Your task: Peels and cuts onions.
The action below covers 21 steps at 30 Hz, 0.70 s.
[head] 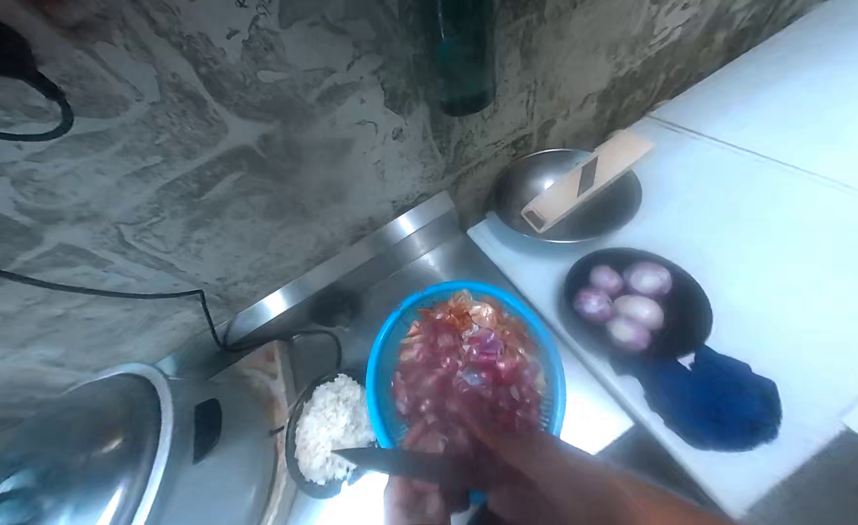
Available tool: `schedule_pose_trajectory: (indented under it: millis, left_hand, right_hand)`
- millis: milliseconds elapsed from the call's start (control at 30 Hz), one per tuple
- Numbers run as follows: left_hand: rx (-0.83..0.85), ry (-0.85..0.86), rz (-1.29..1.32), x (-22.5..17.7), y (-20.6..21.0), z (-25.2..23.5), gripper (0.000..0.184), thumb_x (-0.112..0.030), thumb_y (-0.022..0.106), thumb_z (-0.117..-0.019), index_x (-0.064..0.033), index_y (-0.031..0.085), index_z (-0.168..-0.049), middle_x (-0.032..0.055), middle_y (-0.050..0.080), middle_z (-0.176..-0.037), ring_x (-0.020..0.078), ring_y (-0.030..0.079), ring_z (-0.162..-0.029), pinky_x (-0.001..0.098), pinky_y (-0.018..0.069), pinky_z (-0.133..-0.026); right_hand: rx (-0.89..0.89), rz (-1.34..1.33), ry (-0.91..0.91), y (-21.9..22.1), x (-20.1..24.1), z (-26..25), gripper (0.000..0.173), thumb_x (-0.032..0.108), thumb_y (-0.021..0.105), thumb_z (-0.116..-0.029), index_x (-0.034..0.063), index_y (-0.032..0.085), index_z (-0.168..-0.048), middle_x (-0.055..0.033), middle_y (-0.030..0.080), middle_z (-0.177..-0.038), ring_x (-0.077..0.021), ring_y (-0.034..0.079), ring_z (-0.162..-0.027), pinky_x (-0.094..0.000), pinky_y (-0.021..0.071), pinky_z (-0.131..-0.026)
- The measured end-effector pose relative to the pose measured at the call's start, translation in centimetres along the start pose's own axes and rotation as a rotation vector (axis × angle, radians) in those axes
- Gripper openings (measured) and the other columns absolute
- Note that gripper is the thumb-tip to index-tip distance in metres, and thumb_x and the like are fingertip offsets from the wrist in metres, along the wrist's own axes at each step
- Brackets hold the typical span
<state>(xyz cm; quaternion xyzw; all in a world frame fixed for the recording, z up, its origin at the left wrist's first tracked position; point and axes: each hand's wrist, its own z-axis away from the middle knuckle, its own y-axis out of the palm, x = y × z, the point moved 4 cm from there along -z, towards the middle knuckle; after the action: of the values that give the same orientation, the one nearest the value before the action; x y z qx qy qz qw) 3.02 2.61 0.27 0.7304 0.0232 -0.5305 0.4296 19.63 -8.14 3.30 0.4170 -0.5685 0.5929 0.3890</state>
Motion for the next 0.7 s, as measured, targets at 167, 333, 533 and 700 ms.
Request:
schedule_pose_trajectory:
  millis: [167, 333, 533, 700]
  left_hand:
    - [0.022, 0.022, -0.039, -0.14, -0.43, 0.19, 0.057, -0.020, 0.073, -0.0905, -0.0183, 0.056, -0.144, 0.0046, 0.066, -0.134, 0.0153, 0.066, -0.115, 0.0373, 0.0552, -0.096]
    - [-0.016, 0.042, 0.018, 0.10, -0.36, 0.03, 0.056, -0.016, 0.076, -0.0881, -0.0161, 0.057, -0.141, 0.0066, 0.067, -0.131, 0.0178, 0.065, -0.116, 0.0401, 0.0541, -0.099]
    - [0.029, 0.034, -0.013, -0.03, -0.01, 0.30, 0.055, -0.015, 0.077, -0.0873, -0.0177, 0.060, -0.139, 0.0051, 0.068, -0.130, 0.0159, 0.066, -0.115, 0.0378, 0.0537, -0.100]
    - [0.030, 0.055, -0.037, 0.07, -0.64, 0.46, 0.055, -0.018, 0.076, -0.0890, -0.0216, 0.059, -0.142, 0.0038, 0.067, -0.133, 0.0163, 0.065, -0.119, 0.0391, 0.0525, -0.102]
  right_hand:
    - [0.008, -0.030, -0.010, 0.26, -0.09, 0.06, 0.067, 0.048, 0.044, -0.1069, 0.0088, 0.032, -0.160, -0.0175, 0.069, -0.114, -0.0274, 0.070, -0.095, -0.0535, 0.0563, -0.088]
    - [-0.029, -0.019, -0.049, 0.03, -0.12, 0.25, 0.068, 0.048, 0.042, -0.1077, 0.0081, 0.029, -0.161, -0.0178, 0.070, -0.107, -0.0260, 0.070, -0.086, -0.0510, 0.0577, -0.082]
    - [-0.051, -0.006, -0.036, 0.29, -0.35, -0.08, 0.056, 0.043, 0.042, -0.1086, 0.0107, 0.042, -0.154, -0.0156, 0.069, -0.117, -0.0254, 0.071, -0.097, -0.0512, 0.0568, -0.088]
    - [-0.088, -0.152, -0.058, 0.42, -0.88, -0.43, 0.051, 0.042, 0.041, -0.1090, 0.0120, 0.050, -0.149, -0.0118, 0.070, -0.109, -0.0174, 0.068, -0.089, -0.0413, 0.0574, -0.083]
